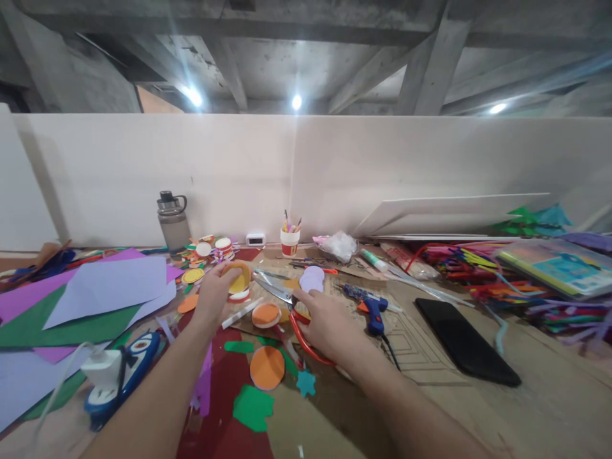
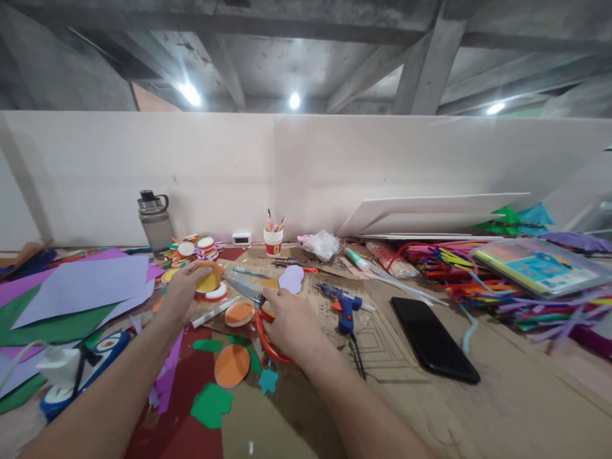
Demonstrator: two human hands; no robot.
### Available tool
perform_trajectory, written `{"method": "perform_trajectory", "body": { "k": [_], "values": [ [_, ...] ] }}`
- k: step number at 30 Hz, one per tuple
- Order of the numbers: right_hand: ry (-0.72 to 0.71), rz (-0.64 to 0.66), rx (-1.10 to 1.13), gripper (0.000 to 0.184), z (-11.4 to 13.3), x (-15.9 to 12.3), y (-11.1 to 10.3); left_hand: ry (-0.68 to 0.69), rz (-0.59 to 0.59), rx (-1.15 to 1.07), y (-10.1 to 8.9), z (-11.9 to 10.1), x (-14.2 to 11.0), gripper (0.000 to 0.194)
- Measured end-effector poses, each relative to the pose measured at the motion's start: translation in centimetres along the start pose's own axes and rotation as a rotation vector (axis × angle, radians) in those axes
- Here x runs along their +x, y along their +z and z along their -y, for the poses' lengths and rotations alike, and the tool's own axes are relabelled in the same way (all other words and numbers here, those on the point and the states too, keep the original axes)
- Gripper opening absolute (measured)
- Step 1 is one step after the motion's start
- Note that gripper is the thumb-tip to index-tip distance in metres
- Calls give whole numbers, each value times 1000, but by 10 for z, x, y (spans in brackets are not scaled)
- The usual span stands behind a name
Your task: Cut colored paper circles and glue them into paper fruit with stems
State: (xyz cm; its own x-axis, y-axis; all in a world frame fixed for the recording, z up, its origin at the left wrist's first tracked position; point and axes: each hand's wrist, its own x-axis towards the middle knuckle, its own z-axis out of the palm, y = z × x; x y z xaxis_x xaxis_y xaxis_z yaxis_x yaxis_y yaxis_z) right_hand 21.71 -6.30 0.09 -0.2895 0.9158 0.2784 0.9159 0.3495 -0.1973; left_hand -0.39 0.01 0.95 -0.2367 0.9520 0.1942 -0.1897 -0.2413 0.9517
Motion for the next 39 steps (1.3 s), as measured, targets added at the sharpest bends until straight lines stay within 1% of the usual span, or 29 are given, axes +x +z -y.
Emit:
{"method": "perform_trajectory", "body": {
  "k": [4,7,10,12,14,18,21,23,25,28,30,33,39],
  "values": [
    [31,25,22,43,0,0,-4,-69,0,-23,4,-5,-5,25],
    [44,53,24,43,-2,1,-7,-114,-22,-29,0,-2,-2,27],
    [49,58,4,42,-2,1,-10,-145,-3,23,-8,1,3,32],
    [51,46,-8,42,0,0,-13,-117,-23,60,-11,1,6,31],
    [44,29,-14,41,3,-3,-15,-116,-4,59,-11,0,6,31],
    [9,15,-30,42,9,-6,-17,-113,13,9,-8,-2,4,29],
    [4,14,-34,42,11,-6,-18,-101,23,18,-6,-1,4,30],
    [9,-4,-31,42,10,-5,-18,-90,29,31,-5,0,3,29],
    [20,-14,-35,42,9,-4,-17,-87,77,43,-4,0,2,27],
    [48,15,-56,44,5,-2,-15,-91,138,27,0,-1,-1,27],
    [49,28,-60,44,4,-1,-13,-103,145,2,1,-2,-3,27],
    [18,14,-54,45,2,-1,-11,-103,139,-1,3,-3,-4,25],
    [10,-1,-38,46,0,-2,-8,-104,137,14,5,2,-5,20]
  ]
}}
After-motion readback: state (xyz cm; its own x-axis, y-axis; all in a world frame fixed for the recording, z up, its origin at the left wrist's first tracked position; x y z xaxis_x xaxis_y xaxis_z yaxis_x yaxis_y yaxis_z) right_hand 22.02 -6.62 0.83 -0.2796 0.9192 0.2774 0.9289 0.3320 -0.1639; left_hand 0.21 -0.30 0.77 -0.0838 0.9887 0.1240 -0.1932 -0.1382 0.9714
